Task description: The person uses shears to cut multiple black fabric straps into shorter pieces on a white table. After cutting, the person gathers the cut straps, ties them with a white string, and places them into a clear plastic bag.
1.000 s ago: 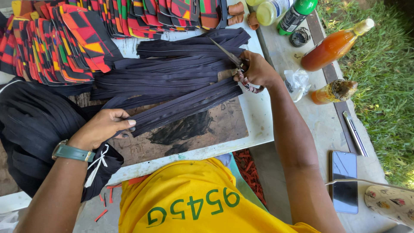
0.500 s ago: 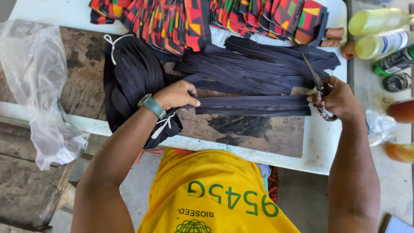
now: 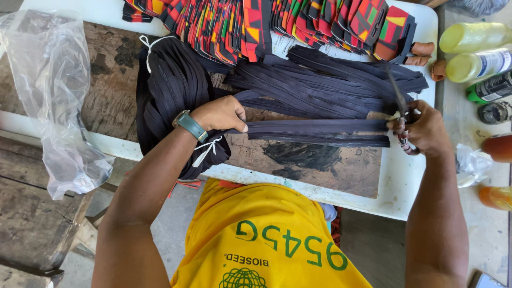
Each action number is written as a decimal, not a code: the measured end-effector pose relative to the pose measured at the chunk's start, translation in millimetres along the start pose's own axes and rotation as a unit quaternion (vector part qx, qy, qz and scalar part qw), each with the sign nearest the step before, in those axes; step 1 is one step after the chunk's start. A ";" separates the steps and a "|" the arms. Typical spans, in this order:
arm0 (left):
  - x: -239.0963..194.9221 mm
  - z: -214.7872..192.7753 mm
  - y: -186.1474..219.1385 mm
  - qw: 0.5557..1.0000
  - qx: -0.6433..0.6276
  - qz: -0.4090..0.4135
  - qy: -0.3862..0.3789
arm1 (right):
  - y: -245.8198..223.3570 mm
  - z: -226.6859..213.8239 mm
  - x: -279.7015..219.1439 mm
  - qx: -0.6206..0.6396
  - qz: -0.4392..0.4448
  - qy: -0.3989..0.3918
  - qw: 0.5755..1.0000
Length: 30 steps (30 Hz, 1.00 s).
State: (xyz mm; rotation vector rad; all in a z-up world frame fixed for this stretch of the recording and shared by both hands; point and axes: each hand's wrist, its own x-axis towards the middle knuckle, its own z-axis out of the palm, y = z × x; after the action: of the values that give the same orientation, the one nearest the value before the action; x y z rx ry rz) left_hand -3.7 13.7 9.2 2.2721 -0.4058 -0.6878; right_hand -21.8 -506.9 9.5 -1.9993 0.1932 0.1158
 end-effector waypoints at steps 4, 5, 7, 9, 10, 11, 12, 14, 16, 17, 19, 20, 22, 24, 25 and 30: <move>-17.6 -26.4 10.3 0.996 -0.042 0.064 0.040 | -42.1 12.6 -40.1 0.194 -0.219 -0.049 0.955; -26.8 -31.5 9.4 0.995 -0.070 0.054 0.051 | -52.0 17.8 -57.3 0.270 -0.267 -0.100 0.920; -41.1 -39.2 10.7 0.989 -0.127 0.050 0.054 | -65.6 51.4 -88.1 0.308 -0.201 -0.144 0.919; -50.9 -43.8 14.4 0.978 -0.176 0.083 0.071 | -75.7 93.9 -121.6 0.175 -0.206 -0.198 0.942; -55.7 -40.9 14.7 0.971 -0.198 0.110 0.079 | -78.4 123.7 -133.8 0.105 -0.205 -0.223 0.947; -60.7 -38.5 13.3 0.962 -0.220 0.138 0.086 | -81.4 145.5 -143.6 0.127 -0.205 -0.274 0.931; -65.6 -35.9 11.2 0.955 -0.235 0.151 0.098 | -84.2 164.4 -148.7 0.147 -0.131 -0.317 0.928; -71.5 -29.9 6.8 0.939 -0.266 0.178 0.124 | -88.3 194.6 -152.2 0.109 -0.042 -0.357 0.927; -75.3 -22.9 2.0 0.922 -0.301 0.197 0.141 | -92.8 214.0 -145.3 -0.007 -0.017 -0.349 0.937; -74.1 -21.0 0.3 0.913 -0.320 0.206 0.150 | -95.9 221.1 -137.7 -0.037 -0.012 -0.337 0.941; -70.2 -13.6 -2.8 0.881 -0.374 0.241 0.160 | -98.6 233.6 -132.2 -0.091 0.008 -0.310 0.946; -69.0 -9.1 -4.5 0.865 -0.400 0.256 0.161 | -99.2 239.3 -132.1 -0.091 0.000 -0.304 0.948; -65.2 -4.5 -6.4 0.857 -0.396 0.275 0.183 | -104.7 248.3 -128.4 -0.088 -0.016 -0.288 0.954; -63.0 -3.5 -7.0 0.852 -0.398 0.283 0.188 | -112.6 253.0 -128.4 -0.064 -0.027 -0.306 0.950; -62.7 -2.9 -6.9 0.851 -0.403 0.281 0.184 | -116.7 254.2 -128.9 -0.051 -0.033 -0.314 0.948; -66.8 -1.8 -5.1 0.875 -0.364 0.264 0.179 | -132.7 260.5 -130.9 -0.030 -0.061 -0.283 0.957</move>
State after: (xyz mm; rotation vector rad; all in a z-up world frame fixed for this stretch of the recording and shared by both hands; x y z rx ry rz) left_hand -56.2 49.6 30.5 1.4211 -0.4592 -0.0837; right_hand -124.0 -204.8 39.8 -1.9484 -0.3049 0.6093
